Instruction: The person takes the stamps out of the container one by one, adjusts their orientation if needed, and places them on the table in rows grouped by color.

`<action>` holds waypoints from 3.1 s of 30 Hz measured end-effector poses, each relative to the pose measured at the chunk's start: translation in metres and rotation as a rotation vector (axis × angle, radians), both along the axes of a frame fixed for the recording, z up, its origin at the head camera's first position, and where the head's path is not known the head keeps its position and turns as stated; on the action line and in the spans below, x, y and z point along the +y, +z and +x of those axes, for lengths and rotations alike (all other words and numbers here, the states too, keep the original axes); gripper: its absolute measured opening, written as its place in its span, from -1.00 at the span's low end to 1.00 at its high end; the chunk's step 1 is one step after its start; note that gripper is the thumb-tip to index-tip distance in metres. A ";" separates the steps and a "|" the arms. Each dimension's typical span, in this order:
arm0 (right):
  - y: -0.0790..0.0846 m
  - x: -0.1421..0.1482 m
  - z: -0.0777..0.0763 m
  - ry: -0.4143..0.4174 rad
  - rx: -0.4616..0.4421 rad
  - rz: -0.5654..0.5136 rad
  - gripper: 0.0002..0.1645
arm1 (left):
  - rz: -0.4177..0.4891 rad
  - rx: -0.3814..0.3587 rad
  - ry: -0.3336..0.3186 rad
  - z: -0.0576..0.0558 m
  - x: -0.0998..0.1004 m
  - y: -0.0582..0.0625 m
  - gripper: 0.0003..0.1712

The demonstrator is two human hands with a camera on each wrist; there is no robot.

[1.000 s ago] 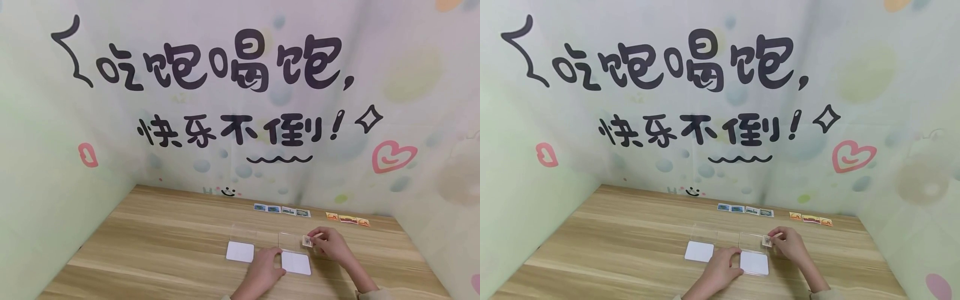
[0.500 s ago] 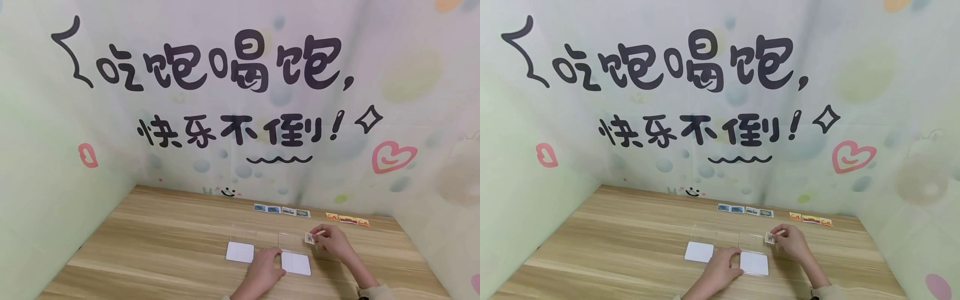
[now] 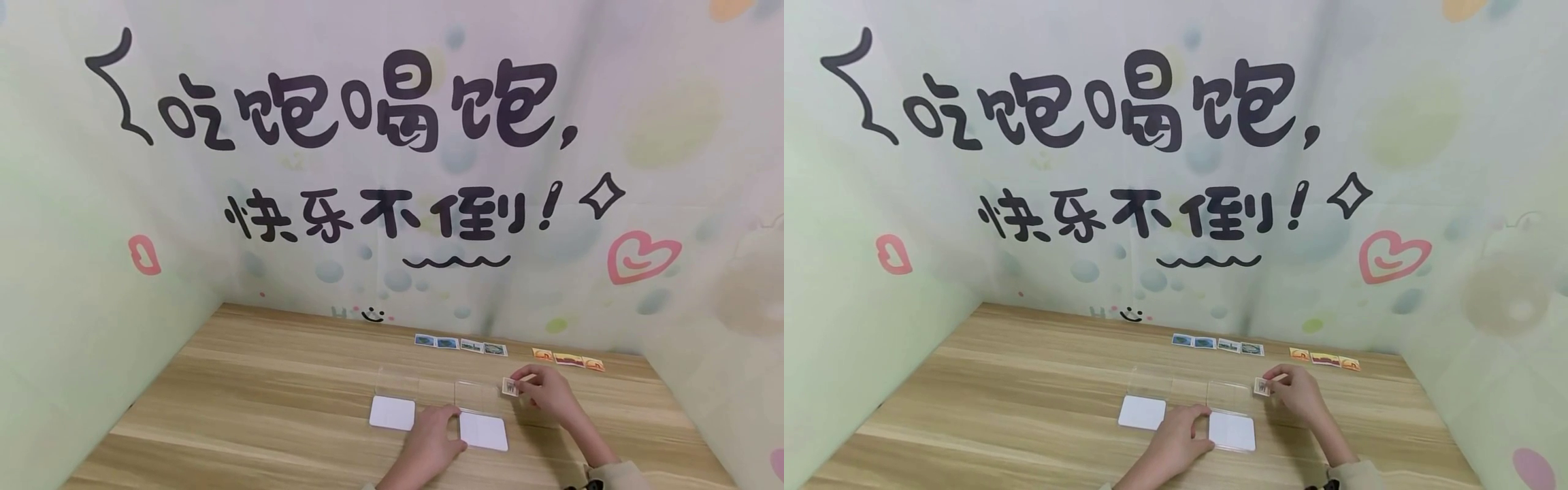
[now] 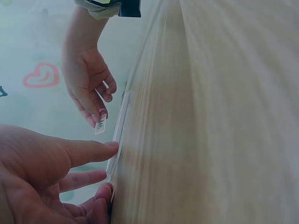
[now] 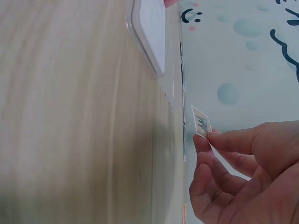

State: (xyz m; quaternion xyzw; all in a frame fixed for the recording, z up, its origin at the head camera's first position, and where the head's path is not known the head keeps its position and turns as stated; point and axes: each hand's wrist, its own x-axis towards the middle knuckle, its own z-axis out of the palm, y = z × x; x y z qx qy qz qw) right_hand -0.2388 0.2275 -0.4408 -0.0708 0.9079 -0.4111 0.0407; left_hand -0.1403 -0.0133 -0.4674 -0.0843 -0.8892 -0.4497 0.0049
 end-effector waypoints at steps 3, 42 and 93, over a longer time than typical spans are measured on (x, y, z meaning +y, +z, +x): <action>-0.001 0.001 -0.001 -0.007 -0.001 0.004 -0.91 | 0.002 -0.002 -0.001 0.000 0.000 0.000 -0.50; -0.004 0.015 -0.018 -0.039 0.038 0.022 -0.90 | -0.003 -0.003 0.011 -0.001 0.000 -0.003 -0.50; -0.014 0.033 -0.044 -0.058 0.093 0.072 -0.83 | 0.006 -0.024 0.005 -0.001 0.000 -0.003 -0.50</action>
